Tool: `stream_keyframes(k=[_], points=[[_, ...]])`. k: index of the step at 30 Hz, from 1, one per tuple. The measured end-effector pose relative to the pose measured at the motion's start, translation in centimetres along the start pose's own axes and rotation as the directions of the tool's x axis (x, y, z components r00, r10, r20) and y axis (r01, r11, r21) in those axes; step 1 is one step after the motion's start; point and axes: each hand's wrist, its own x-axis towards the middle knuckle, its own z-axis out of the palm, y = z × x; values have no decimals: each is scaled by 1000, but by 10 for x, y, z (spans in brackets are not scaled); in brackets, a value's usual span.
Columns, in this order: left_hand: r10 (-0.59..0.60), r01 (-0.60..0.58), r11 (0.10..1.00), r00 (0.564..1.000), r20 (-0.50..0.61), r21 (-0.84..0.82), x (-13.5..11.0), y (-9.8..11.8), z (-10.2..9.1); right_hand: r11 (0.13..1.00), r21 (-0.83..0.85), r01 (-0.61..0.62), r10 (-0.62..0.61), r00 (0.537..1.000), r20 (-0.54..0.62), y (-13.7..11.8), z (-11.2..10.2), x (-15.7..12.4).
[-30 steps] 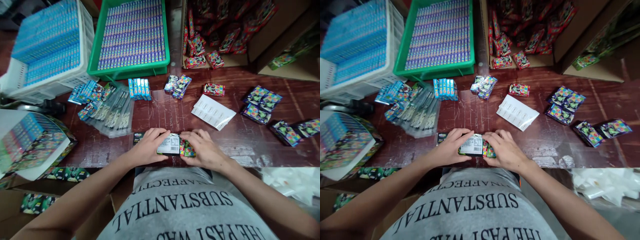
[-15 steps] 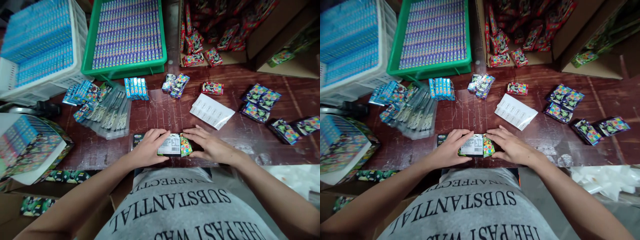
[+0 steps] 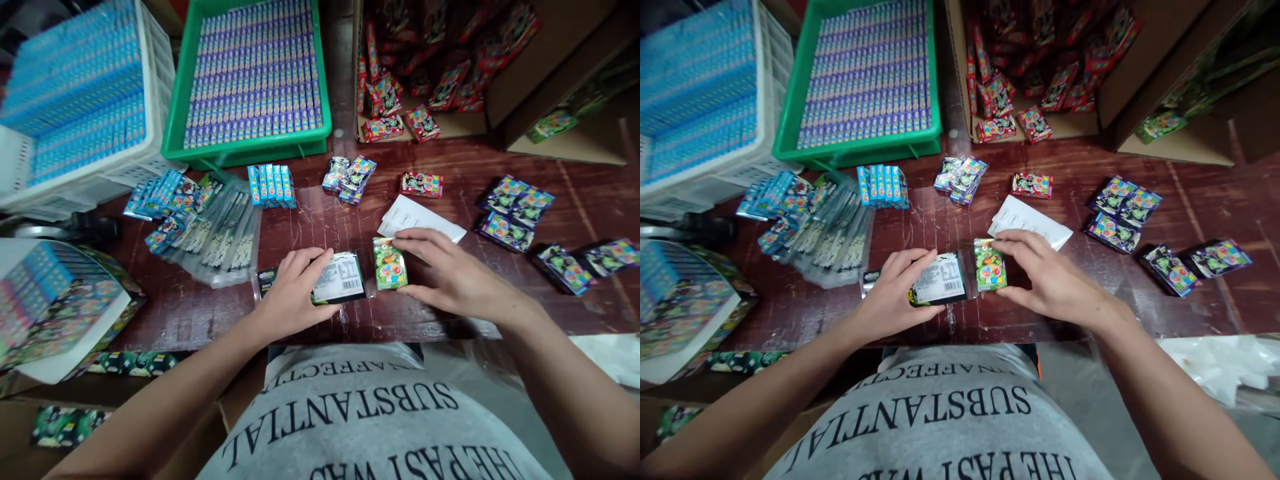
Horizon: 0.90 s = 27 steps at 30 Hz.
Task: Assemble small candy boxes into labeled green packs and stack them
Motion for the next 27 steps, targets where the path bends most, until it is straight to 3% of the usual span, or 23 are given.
stream_keyframes(k=[3, 9, 15, 21, 24, 27], points=[[-17, 16, 1000, 997, -77, -11, 4, 6, -3, 1000, -21, -20, 18, 997, -81, -6, -8, 5], [-41, 44, 999, 988, -146, 15, 11, 16, 4, 998, 33, 46, -46, 999, 25, -4, -9, 13], [-104, 119, 992, 964, -244, 49, 19, 14, 4, 1000, -7, 11, -11, 999, -31, 10, -27, 22], [-68, 65, 998, 981, -182, -24, 25, 19, -1, 988, 107, 108, -126, 976, 179, 12, -43, 44], [-212, 183, 971, 956, -203, -153, 36, 25, -1, 987, 147, 61, -74, 994, 84, 12, -37, 52], [-321, 220, 907, 914, -250, -360, 49, 31, 2, 954, 290, -72, 96, 993, -71, 9, -19, 54]])
